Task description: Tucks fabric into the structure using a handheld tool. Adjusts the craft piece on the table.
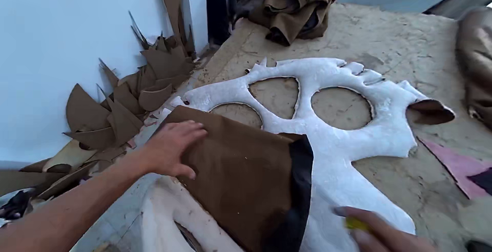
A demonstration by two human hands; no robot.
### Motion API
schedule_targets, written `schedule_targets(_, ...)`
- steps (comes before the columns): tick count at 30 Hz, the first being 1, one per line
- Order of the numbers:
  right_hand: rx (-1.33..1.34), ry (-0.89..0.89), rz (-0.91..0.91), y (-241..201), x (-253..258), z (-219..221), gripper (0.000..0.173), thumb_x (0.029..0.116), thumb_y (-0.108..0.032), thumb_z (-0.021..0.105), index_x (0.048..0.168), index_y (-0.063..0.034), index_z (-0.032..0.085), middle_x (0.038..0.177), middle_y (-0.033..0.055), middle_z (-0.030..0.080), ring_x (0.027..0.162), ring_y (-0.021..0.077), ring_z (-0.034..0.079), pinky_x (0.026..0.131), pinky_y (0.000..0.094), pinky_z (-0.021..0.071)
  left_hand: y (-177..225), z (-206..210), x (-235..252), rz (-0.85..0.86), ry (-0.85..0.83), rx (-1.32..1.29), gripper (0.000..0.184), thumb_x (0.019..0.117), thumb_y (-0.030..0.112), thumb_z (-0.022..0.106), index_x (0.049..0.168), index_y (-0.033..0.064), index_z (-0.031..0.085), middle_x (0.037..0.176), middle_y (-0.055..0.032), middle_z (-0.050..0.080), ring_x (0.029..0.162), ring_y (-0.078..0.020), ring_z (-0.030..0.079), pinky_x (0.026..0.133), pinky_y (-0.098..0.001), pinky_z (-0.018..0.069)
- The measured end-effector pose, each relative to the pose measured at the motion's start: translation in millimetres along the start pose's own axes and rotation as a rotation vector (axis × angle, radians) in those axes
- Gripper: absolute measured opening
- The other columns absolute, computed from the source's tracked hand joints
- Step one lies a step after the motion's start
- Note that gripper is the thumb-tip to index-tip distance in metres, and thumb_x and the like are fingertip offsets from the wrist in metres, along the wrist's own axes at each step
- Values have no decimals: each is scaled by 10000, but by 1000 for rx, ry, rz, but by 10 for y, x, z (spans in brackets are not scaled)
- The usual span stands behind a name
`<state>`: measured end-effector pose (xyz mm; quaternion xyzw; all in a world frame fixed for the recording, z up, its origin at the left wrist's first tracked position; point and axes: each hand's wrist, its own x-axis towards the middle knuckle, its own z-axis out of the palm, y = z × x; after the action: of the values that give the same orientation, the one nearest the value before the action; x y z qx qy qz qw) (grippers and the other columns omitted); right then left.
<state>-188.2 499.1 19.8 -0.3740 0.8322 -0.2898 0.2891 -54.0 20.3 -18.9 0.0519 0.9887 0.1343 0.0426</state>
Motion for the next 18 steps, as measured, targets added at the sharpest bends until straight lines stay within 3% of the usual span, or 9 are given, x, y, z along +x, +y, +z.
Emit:
schedule_targets(2, -126, -110, -47, -517, 253, 399, 389, 1076, -244, 460, 1357, -14, 600, 1070, 220, 720, 866, 373, 725, 722, 594, 578, 130, 269, 244, 236, -166, 72, 1147, 614, 785, 785, 1566, 245, 442, 1666, -55, 348, 1551, -305, 281, 1214, -653, 240)
schedule_targets(4, -222, -135, -114, -729, 419, 730, 338, 1048, -227, 530, 1334, -82, 638, 1045, 197, 701, 813, 358, 713, 634, 550, 576, 113, 641, 386, 400, -245, 75, 1223, 615, 836, 743, 1623, 287, 321, 1720, -31, 211, 1590, -269, 163, 1242, -648, 144)
schedule_targets(6, -291, -153, -151, -791, 550, 912, 304, 1034, -248, 572, 1307, -157, 668, 982, 158, 673, 736, 319, 686, 552, 490, 554, 10, 942, 453, 483, -119, 17, 1194, 618, 928, 616, 1612, 322, 347, 1705, -35, 261, 1580, -276, 206, 1242, -649, 165)
schedule_targets(8, -344, -173, -171, -801, 667, 971, 273, 1032, -249, 566, 1272, -191, 683, 985, 127, 692, 739, 294, 697, 543, 462, 554, -39, 1016, 467, 496, -54, -9, 1157, 631, 950, 560, 1599, 346, 370, 1689, -44, 301, 1564, -302, 249, 1227, -664, 189)
schedule_targets(13, -402, -244, -233, -682, 891, 1001, 322, 1042, -306, 517, 1317, -249, 674, 881, 95, 691, 721, 287, 687, 539, 453, 535, -32, 996, 488, 456, -66, -21, 1112, 626, 935, 575, 1578, 390, 395, 1677, -60, 324, 1542, -315, 300, 1216, -645, 232)
schedule_targets(18, -449, -250, -268, -618, 885, 1075, 324, 1046, -325, 485, 1307, -287, 674, 842, 54, 673, 727, 259, 678, 529, 417, 523, 67, 953, 489, 382, -95, -25, 1115, 626, 924, 582, 1573, 360, 416, 1672, -86, 331, 1531, -329, 317, 1214, -641, 225)
